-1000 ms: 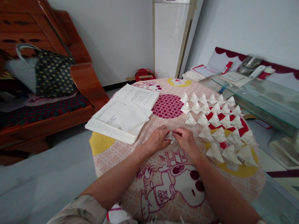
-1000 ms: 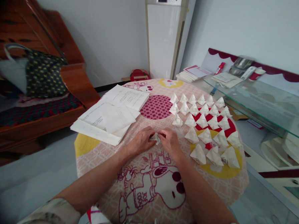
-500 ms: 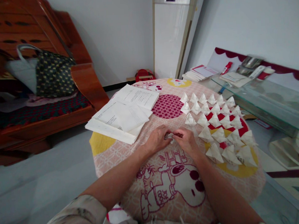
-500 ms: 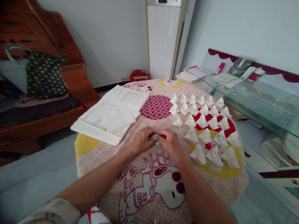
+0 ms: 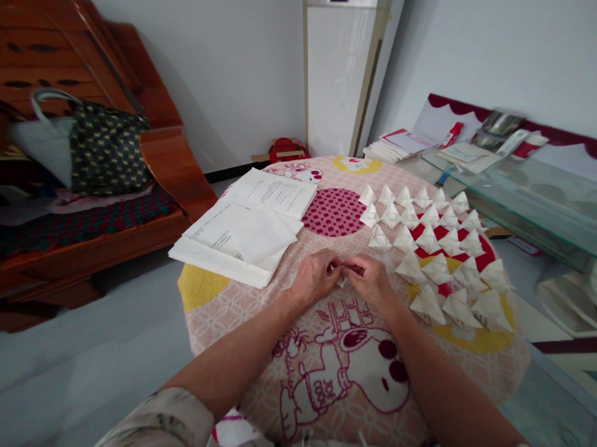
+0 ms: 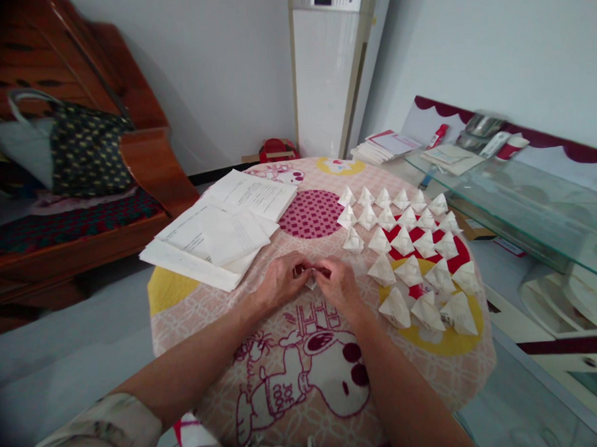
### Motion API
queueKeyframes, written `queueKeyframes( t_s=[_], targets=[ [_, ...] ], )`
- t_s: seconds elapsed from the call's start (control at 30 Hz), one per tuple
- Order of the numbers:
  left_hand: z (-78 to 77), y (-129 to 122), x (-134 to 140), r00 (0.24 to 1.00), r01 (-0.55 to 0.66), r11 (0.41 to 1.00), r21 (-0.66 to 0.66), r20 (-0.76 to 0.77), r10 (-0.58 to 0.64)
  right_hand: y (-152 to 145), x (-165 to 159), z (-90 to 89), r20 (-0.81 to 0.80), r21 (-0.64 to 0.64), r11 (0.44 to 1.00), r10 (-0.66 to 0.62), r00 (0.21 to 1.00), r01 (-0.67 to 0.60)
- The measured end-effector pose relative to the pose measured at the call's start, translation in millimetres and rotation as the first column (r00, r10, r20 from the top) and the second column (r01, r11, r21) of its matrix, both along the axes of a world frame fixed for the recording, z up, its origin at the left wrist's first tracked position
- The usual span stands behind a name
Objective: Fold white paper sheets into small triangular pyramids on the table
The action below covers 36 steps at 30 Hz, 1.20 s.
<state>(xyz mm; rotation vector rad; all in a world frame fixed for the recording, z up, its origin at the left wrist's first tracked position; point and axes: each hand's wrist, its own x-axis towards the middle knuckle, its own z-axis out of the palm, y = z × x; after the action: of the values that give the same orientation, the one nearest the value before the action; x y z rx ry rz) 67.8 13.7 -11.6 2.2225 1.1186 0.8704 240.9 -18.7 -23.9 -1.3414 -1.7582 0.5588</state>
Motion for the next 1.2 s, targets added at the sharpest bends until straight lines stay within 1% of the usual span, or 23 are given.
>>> queueKeyframes(
  t_s=[0.13,0.3,0.47,0.6,0.8,1.03,1.2],
  targets=[
    [3.2,0.3,-4.2,0.999,-0.022,0.997,-0.074,0.032,0.025,-0.4,-1.7,1.3,0.064,0.054,0.999,-0.006,0.998,0.002],
    [1.8,1.4,-6.4,0.999,-0.021,0.993,-0.113,0.036,0.026,0.3,-2.4,-1.1,0.124,0.119,0.993,-0.001,0.992,-0.013],
    [0.3,1.3,-6.6,1.000,-0.022,0.993,-0.115,0.006,0.023,-0.3,-4.5,-1.6,0.165,0.135,0.991,-0.016,0.986,-0.007],
    [-1.7,0.7,-4.3,0.999,-0.032,0.996,-0.082,-0.046,0.028,-1.4,-9.1,-0.2,0.185,0.162,0.987,-0.032,0.982,0.002],
    [-3.0,0.0,0.6,0.992,-0.059,0.996,-0.065,-0.113,0.051,-1.0,-9.1,0.9,0.181,0.160,0.987,-0.014,0.983,-0.015],
    [-0.3,0.0,-3.1,0.996,-0.061,0.995,-0.084,-0.077,0.055,-1.4,-6.7,2.7,0.225,0.097,0.995,-0.006,0.974,-0.016],
    [1.8,-0.1,-4.9,0.996,-0.070,0.991,-0.117,-0.067,0.063,-3.9,-9.5,3.9,0.263,0.113,0.994,-0.021,0.965,-0.009]
  ],
)
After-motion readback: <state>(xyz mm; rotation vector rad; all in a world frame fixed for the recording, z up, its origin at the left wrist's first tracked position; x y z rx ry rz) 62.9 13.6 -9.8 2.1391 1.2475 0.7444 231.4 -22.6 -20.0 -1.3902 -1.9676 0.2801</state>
